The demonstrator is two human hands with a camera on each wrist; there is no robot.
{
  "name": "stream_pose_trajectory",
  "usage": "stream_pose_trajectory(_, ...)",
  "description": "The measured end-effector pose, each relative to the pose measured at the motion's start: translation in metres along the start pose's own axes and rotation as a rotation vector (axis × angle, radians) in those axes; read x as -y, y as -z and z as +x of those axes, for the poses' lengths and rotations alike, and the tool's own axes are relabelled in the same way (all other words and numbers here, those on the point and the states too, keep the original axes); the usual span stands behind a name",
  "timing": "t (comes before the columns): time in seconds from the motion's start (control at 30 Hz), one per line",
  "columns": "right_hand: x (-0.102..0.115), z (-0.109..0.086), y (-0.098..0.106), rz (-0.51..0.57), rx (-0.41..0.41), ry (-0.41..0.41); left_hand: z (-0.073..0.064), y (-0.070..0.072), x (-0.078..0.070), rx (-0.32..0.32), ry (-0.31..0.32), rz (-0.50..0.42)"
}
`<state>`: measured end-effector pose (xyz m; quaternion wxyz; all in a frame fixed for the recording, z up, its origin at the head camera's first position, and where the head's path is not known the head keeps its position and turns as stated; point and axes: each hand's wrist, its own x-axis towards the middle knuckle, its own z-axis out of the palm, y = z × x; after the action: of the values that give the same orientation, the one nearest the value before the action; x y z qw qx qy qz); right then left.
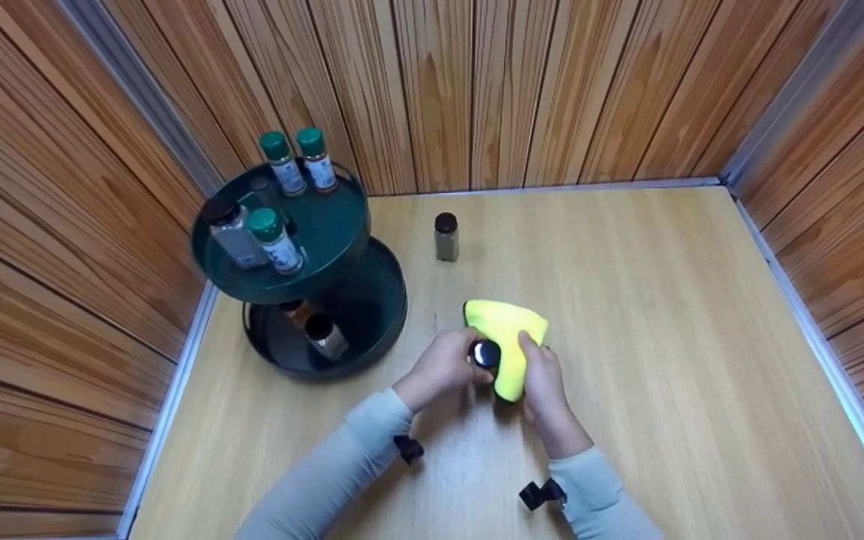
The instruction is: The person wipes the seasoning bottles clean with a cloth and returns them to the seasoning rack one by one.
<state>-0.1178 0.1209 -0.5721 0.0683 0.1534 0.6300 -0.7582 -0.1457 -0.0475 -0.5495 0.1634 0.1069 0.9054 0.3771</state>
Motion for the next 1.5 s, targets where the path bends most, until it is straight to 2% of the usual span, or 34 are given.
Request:
stream_pose_trajectory(0.13, 0.015, -0.008, -0.004, 0.1, -0.011, 0.055, -0.002, -0.001, 0.001, -0.022, -0.053, -0.015)
stream_pose_trajectory(0.27, 0.008, -0.008, -0.003, 0.111, -0.014, 0.083, -0.004, -0.001, 0.002, -0.033, -0.072, -0.027)
stream_pose_trajectory(0.43, -0.017, 0.001, 0.003, 0.045, -0.063, 0.012, 0.0, -0.003, 0.0, -0.018, -0.034, -0.004)
stream_pose_trajectory(0.53, -0.019, 0.004, 0.005, 0.008, -0.072, -0.028, 0.003, -0.004, -0.002, -0.005, -0.009, 0.012)
stream_pose_trajectory(0.63, -0.007, 0.001, 0.003, 0.046, -0.082, -0.016, 0.005, -0.004, -0.003, 0.006, -0.008, 0.011)
stream_pose_trajectory(0.83, 0.017, -0.01, -0.003, 0.163, -0.045, 0.077, 0.004, -0.002, 0.0, -0.017, -0.08, -0.006)
stream_pose_trajectory(0.93, 0.008, -0.009, -0.003, 0.165, -0.04, 0.067, 0.003, 0.0, 0.001, -0.025, -0.093, 0.003)
stream_pose_trajectory(1.07, -0.018, -0.001, 0.0, 0.119, -0.052, 0.009, 0.002, 0.003, 0.001, -0.014, -0.054, 0.013)
stream_pose_trajectory(1.13, -0.021, 0.001, -0.002, 0.087, -0.042, -0.023, 0.002, 0.004, 0.001, -0.008, -0.033, 0.017)
stream_pose_trajectory(1.2, -0.016, 0.0, -0.004, 0.094, -0.038, -0.025, 0.002, 0.005, 0.002, -0.009, -0.035, 0.018)
stream_pose_trajectory(1.33, 0.007, -0.008, -0.006, 0.192, -0.03, 0.022, 0.002, 0.005, 0.002, -0.015, -0.071, 0.007)
stream_pose_trajectory(1.43, 0.008, -0.01, -0.004, 0.226, -0.015, 0.061, 0.002, 0.004, 0.002, -0.02, -0.089, 0.003)
stream_pose_trajectory(1.5, 0.002, -0.008, -0.002, 0.209, -0.011, 0.051, 0.001, 0.003, 0.001, -0.018, -0.07, -0.005)
